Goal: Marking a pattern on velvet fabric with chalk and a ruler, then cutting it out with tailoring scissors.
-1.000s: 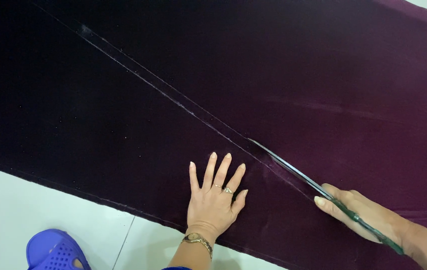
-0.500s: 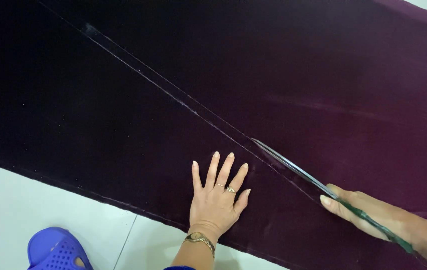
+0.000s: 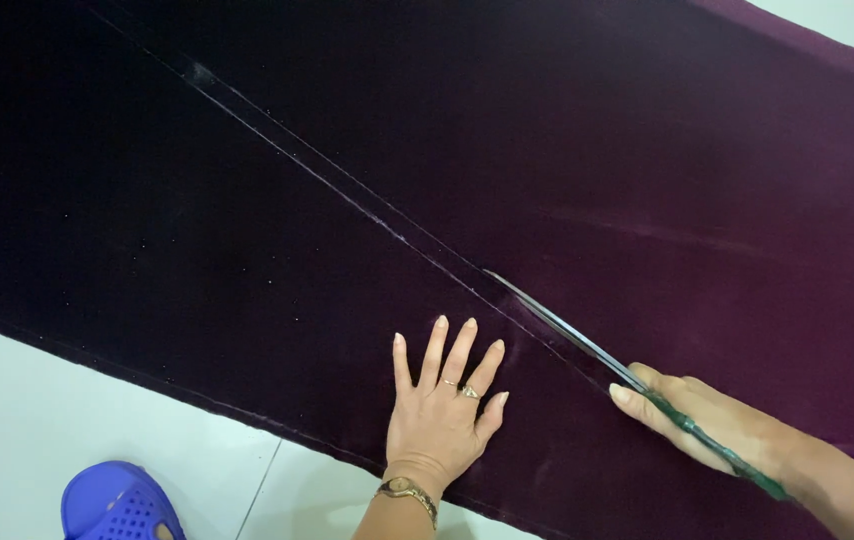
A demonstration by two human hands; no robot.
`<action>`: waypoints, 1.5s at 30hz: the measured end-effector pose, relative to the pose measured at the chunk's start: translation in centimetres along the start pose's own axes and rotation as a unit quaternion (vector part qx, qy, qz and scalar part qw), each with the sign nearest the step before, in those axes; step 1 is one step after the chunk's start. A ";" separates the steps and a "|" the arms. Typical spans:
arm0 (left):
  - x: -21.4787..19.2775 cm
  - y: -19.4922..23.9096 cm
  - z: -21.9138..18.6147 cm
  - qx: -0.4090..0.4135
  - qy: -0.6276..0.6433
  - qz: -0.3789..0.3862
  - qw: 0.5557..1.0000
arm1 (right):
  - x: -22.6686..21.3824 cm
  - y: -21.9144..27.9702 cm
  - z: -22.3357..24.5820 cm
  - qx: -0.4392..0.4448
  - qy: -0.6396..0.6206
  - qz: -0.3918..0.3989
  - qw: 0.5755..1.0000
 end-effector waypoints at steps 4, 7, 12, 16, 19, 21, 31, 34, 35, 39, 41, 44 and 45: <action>-0.2 0.0 0.0 0.000 -0.001 -0.009 1.000 | 0.0 -0.4 0.1 0.045 0.036 -0.002 0.998; -0.3 0.0 0.0 0.002 0.005 -0.020 1.000 | 0.1 -0.9 -0.5 0.033 0.077 -0.029 0.996; -0.1 0.0 0.0 -0.002 0.002 0.005 1.000 | -0.3 -0.3 -0.1 0.046 0.045 -0.034 0.997; -0.4 -0.1 0.1 0.000 0.008 -0.001 1.000 | -0.2 0.4 0.9 0.069 -0.194 0.010 0.979; -0.4 0.0 0.0 0.002 0.002 -0.021 1.000 | -0.7 -1.1 0.7 -0.037 0.030 0.020 0.999; -0.6 0.0 0.1 0.008 0.032 -0.023 0.999 | -0.6 -0.2 4.1 -0.008 -0.185 0.011 0.983; 0.1 0.1 0.1 0.003 0.055 0.001 0.998 | -0.7 -2.8 3.1 0.013 0.069 -0.009 0.998; -0.1 -0.1 0.2 0.004 0.060 0.003 0.998 | -0.8 -2.7 3.1 -0.035 0.020 -0.033 0.999; -0.2 -0.1 0.2 0.006 0.067 0.001 0.998 | -0.8 -2.5 3.2 -0.053 0.017 -0.030 0.998; 0.2 -0.1 0.3 0.003 0.089 0.069 0.994 | -0.9 -1.6 2.7 -0.126 -0.038 -0.004 0.991; -1.9 -0.3 1.3 0.016 0.095 0.011 0.995 | -1.1 -3.7 0.1 -0.129 -0.095 -0.002 0.987; -5.2 -0.1 5.0 -0.028 0.098 -0.041 0.994 | -0.4 -0.5 6.2 0.024 -0.467 -0.020 0.884; -6.2 -0.6 6.8 -0.080 0.089 -0.049 0.992 | 0.4 3.8 10.6 0.161 -0.721 -0.028 0.673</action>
Point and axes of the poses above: each hand's wrist, its own y-axis away from the middle knuckle, its own x-axis out of the palm, z = x × y, the point moved 4 cm from there along -y, towards the middle knuckle, and after that the axes turned 14 degrees about z, right-handed, at the moved point
